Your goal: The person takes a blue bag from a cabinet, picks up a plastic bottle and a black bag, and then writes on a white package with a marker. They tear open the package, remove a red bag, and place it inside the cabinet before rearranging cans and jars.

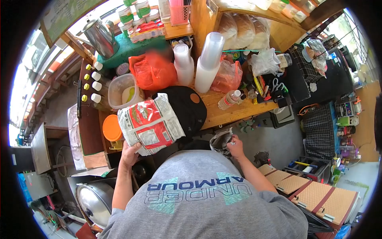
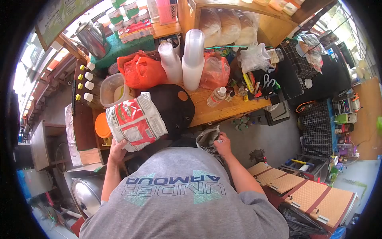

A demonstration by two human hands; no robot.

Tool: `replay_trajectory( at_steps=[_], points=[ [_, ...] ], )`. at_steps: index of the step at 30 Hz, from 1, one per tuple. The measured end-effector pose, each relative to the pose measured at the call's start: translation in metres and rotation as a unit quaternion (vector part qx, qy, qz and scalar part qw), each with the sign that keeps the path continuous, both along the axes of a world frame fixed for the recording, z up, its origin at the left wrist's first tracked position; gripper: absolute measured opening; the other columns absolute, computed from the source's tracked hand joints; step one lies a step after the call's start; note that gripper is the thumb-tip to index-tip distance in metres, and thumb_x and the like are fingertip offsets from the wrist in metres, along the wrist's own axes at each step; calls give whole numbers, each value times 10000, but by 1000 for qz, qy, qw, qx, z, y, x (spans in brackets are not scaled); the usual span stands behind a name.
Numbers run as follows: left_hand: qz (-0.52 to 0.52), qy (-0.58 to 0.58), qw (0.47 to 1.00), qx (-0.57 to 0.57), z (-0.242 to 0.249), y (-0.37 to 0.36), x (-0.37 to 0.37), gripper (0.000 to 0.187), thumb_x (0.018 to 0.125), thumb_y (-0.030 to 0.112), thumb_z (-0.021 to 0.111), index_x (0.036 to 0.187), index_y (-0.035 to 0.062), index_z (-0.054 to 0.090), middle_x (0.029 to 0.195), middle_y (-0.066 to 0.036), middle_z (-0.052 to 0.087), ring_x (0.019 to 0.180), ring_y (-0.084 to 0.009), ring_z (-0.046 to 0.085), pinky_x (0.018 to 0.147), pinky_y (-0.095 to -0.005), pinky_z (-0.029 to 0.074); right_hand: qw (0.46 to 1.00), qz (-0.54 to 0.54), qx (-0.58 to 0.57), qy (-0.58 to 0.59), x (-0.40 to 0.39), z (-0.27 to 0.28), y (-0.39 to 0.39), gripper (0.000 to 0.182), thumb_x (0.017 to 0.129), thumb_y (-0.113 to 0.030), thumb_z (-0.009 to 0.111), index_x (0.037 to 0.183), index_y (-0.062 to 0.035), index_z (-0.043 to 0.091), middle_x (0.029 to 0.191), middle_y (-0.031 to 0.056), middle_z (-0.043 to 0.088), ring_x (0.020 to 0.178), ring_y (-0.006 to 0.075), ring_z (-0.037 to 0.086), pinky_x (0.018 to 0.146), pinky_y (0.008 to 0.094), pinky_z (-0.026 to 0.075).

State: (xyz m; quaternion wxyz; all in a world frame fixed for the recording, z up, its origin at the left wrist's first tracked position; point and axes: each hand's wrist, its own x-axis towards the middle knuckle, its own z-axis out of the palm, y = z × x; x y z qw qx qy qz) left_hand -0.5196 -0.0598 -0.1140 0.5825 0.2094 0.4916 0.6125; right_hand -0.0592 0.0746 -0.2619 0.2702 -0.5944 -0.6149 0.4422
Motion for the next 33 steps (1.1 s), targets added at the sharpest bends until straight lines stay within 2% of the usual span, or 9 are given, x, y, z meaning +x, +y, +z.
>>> replay_trajectory(
  at_steps=[5, 9, 10, 14, 17, 22, 25, 30, 33],
  points=[
    [65, -33, 997, -9, -31, -16, 27, 628, 890, 229, 706, 1420, 37, 431, 1329, -94, 588, 1202, -265, 589, 1015, -445, 485, 978, 88, -138, 129, -26, 28, 1, 163, 704, 5, 626, 862, -34, 615, 827, 5, 625, 774, 107, 541, 700, 243, 427],
    [131, -52, 990, -22, -47, -40, 63, 559, 922, 213, 669, 1407, 35, 456, 1326, -94, 591, 1189, -259, 599, 1002, -444, 497, 962, 247, -12, -118, -15, 27, 48, 146, 775, -78, 616, 850, 24, 688, 746, 205, 669, 683, 290, 632, 688, 351, 503],
    [155, -55, 986, -31, -49, -48, 74, 555, 924, 207, 666, 1406, 32, 455, 1325, -97, 592, 1188, -260, 600, 995, -446, 503, 954, 264, -45, -132, -14, 27, 63, 290, 845, -256, 608, 827, 13, 716, 806, 260, 659, 786, 411, 661, 751, 418, 519],
    [247, -59, 966, -54, -50, -84, 130, 537, 934, 202, 654, 1402, 28, 458, 1319, -108, 595, 1177, -268, 607, 977, -456, 520, 884, 353, -141, -272, -33, 42, 106, 423, 870, -370, 563, 851, 23, 718, 846, 262, 677, 808, 414, 672, 777, 453, 523],
    [331, -63, 941, -35, -53, -112, 189, 529, 942, 211, 647, 1399, 24, 455, 1315, -116, 597, 1167, -275, 613, 963, -467, 532, 851, 434, -16, -297, -34, -9, 113, 427, 826, -384, 640, 803, 38, 701, 800, 270, 669, 775, 404, 672, 728, 469, 522],
    [501, -104, 859, -33, -57, -164, 322, 501, 927, 165, 662, 1364, -2, 485, 1275, -116, 620, 1104, -258, 645, 913, -435, 555, 764, 541, -4, -352, -48, -39, 109, 431, 777, -350, 689, 1053, -20, 713, 1072, 272, 681, 1020, 402, 664, 887, 441, 536],
    [557, -133, 819, -21, -70, -198, 395, 529, 926, 165, 664, 1387, 1, 462, 1286, -118, 613, 1109, -266, 643, 917, -442, 552, 788, 540, 36, -295, -60, -52, 103, 514, 771, -346, 664, 1124, 26, 688, 1139, 262, 671, 1065, 394, 657, 918, 438, 527],
    [624, -155, 763, -60, -86, -255, 488, 498, 955, 268, 626, 1369, 33, 479, 1249, -140, 638, 1039, -295, 677, 722, -524, 604, 607, 664, -54, -433, -94, -20, 67, 670, 781, -376, 665, 1297, 43, 577, 1253, 280, 619, 1185, 392, 602, 995, 411, 493],
    [654, -199, 727, -59, -92, -271, 521, 506, 958, 322, 620, 1361, 46, 489, 1218, -131, 660, 1018, -297, 683, 732, -512, 602, 678, 633, -65, -367, -109, -53, 43, 794, 787, -413, 672, 1415, 28, 466, 1367, 283, 541, 1267, 380, 545, 1023, 394, 474]
  ],
)
